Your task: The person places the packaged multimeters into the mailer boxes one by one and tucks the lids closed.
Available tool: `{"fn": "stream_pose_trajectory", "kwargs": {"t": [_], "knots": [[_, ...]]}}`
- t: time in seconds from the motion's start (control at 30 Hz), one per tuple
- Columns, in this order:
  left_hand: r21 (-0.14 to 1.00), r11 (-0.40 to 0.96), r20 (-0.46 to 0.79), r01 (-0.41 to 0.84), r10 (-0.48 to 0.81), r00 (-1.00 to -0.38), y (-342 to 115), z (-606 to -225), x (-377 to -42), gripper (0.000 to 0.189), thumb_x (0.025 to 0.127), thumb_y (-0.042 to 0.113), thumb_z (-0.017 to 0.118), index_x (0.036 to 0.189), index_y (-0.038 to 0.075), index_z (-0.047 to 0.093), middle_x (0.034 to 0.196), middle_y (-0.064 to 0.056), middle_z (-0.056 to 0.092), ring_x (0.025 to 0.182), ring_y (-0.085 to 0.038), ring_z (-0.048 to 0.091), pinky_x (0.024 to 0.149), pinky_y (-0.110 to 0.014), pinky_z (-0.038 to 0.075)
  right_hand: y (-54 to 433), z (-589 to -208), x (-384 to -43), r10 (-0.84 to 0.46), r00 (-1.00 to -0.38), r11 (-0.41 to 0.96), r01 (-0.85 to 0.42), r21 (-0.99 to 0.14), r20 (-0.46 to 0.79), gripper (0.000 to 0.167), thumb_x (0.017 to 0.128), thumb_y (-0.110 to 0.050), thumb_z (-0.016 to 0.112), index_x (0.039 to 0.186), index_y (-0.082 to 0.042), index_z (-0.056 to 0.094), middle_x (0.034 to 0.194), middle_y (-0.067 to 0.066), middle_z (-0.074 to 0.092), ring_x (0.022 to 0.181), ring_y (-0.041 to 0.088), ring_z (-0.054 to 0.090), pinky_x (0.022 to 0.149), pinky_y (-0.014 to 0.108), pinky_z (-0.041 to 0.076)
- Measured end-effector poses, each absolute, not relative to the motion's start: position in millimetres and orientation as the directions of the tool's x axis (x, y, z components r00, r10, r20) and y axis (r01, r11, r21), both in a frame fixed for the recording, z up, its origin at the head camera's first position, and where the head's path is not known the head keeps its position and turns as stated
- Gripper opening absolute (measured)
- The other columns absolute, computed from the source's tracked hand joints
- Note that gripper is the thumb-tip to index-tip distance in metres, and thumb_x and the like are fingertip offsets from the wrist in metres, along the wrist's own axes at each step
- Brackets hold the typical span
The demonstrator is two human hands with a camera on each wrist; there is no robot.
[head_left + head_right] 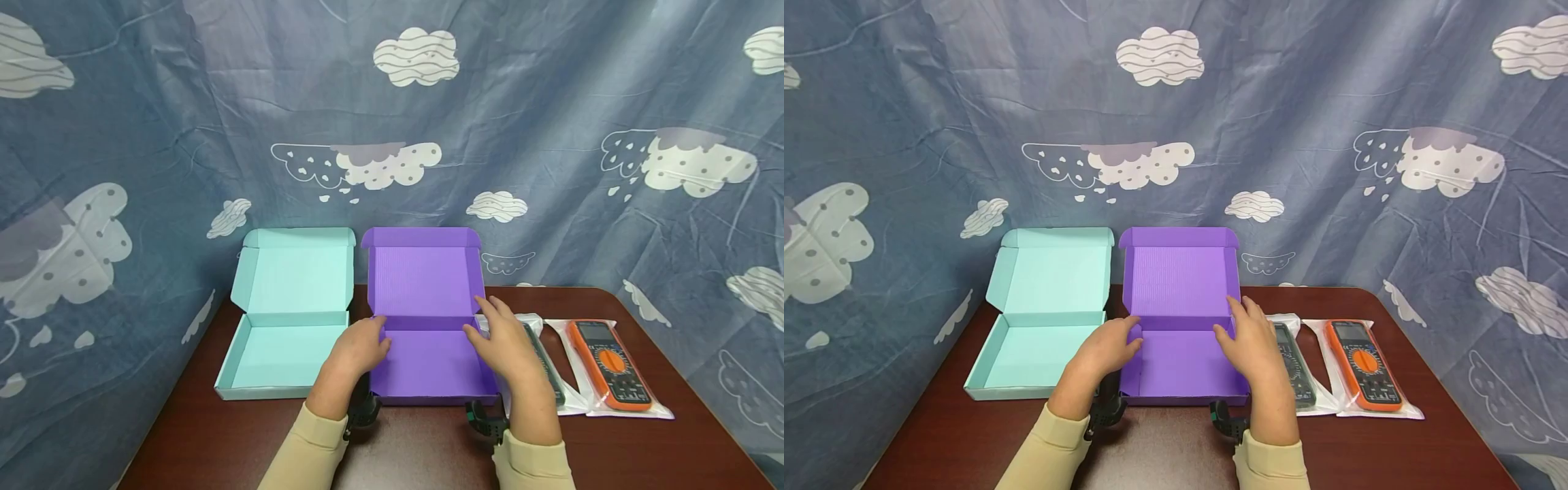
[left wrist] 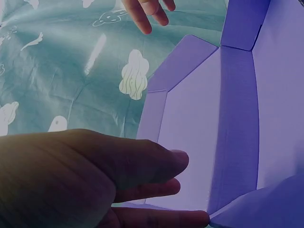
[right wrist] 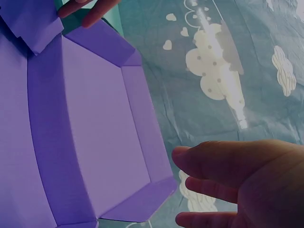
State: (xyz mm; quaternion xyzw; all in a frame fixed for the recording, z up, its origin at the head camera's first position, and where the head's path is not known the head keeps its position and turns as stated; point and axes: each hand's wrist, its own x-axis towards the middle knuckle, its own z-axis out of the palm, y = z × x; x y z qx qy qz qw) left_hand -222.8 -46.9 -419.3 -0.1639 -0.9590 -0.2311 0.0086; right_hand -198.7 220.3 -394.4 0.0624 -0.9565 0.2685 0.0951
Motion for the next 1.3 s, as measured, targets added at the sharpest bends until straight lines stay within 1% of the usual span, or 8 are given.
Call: {"fn": "stream_pose_trajectory", "kwargs": {"t": [0.2, 0.4, 0.67, 0.8, 0.97, 1.1, 1.2, 1.3], "knots": [[0.446, 0.836, 0.088, 0.318, 0.313, -0.946, -47, -421, -224, 0.042, 0.097, 0.016, 0.069, 0.133, -0.006, 0.062, 0.127, -0.024, 0.066, 0.12, -0.037, 0.063, 0.101, -0.05, 0.049, 224, -395, -200, -0.059, -0.978, 0.846, -0.156, -0.511, 0.2, 0.063, 0.099, -0.024, 0.066, 0.151, 0.003, 0.043, 0.154, 0.036, 0.032, 0.138, 0.058, 0.035, 0.11, 0.068, 0.03], [0.45, 0.832, 0.09, 0.324, 0.319, -0.944, -48, -421, -224, 0.042, 0.098, 0.015, 0.068, 0.133, -0.006, 0.062, 0.127, -0.024, 0.066, 0.121, -0.037, 0.062, 0.102, -0.05, 0.048, 229, -397, -200, -0.053, -0.978, 0.851, -0.149, -0.504, 0.2, 0.063, 0.098, -0.025, 0.066, 0.151, 0.003, 0.043, 0.154, 0.036, 0.033, 0.137, 0.058, 0.037, 0.109, 0.068, 0.031], [0.406, 0.854, 0.127, 0.325, 0.3, -0.946, -49, -423, -225, 0.028, 0.097, 0.005, 0.064, 0.123, -0.006, 0.067, 0.11, -0.023, 0.068, 0.103, -0.035, 0.068, 0.088, -0.048, 0.055, 233, -397, -200, -0.02, -0.991, 0.859, -0.086, -0.505, 0.135, 0.067, 0.1, -0.03, 0.064, 0.154, 0.0, 0.039, 0.157, 0.034, 0.028, 0.14, 0.057, 0.033, 0.109, 0.071, 0.029], [0.385, 0.863, 0.133, 0.327, 0.298, -0.945, -50, -423, -225, 0.024, 0.097, 0.003, 0.063, 0.119, -0.006, 0.068, 0.107, -0.021, 0.068, 0.101, -0.034, 0.068, 0.087, -0.046, 0.055, 235, -397, -201, -0.011, -0.993, 0.858, -0.068, -0.509, 0.116, 0.068, 0.1, -0.03, 0.063, 0.155, 0.002, 0.037, 0.157, 0.035, 0.027, 0.141, 0.057, 0.031, 0.11, 0.07, 0.027], [0.395, 0.861, 0.114, 0.321, 0.301, -0.947, -50, -424, -226, 0.027, 0.094, -0.001, 0.065, 0.12, -0.006, 0.068, 0.108, -0.022, 0.068, 0.102, -0.033, 0.067, 0.089, -0.045, 0.054, 237, -396, -200, -0.006, -0.994, 0.861, -0.059, -0.506, 0.106, 0.068, 0.1, -0.03, 0.063, 0.154, 0.003, 0.037, 0.156, 0.036, 0.027, 0.139, 0.058, 0.032, 0.109, 0.071, 0.028], [0.406, 0.863, 0.087, 0.302, 0.292, -0.952, -49, -426, -228, 0.03, 0.092, -0.004, 0.066, 0.121, -0.006, 0.068, 0.108, -0.022, 0.066, 0.1, -0.032, 0.067, 0.087, -0.044, 0.055, 238, -396, -200, 0.0, -0.996, 0.858, -0.048, -0.511, 0.094, 0.068, 0.1, -0.03, 0.062, 0.154, 0.003, 0.036, 0.156, 0.037, 0.026, 0.139, 0.059, 0.032, 0.108, 0.072, 0.029], [0.417, 0.864, 0.064, 0.282, 0.282, -0.957, -49, -427, -228, 0.032, 0.092, -0.005, 0.065, 0.123, -0.006, 0.067, 0.108, -0.022, 0.064, 0.097, -0.03, 0.066, 0.086, -0.044, 0.055, 239, -396, -199, 0.004, -0.997, 0.854, -0.039, -0.518, 0.081, 0.069, 0.1, -0.031, 0.061, 0.155, 0.002, 0.035, 0.156, 0.037, 0.026, 0.139, 0.059, 0.032, 0.108, 0.072, 0.029], [0.419, 0.867, 0.047, 0.271, 0.278, -0.96, -48, -428, -229, 0.034, 0.092, -0.006, 0.063, 0.126, -0.007, 0.065, 0.108, -0.023, 0.064, 0.098, -0.03, 0.065, 0.086, -0.045, 0.055, 240, -396, -199, 0.008, -0.998, 0.853, -0.027, -0.521, 0.065, 0.069, 0.101, -0.031, 0.061, 0.155, 0.002, 0.035, 0.156, 0.036, 0.025, 0.139, 0.059, 0.032, 0.107, 0.073, 0.029]]}}
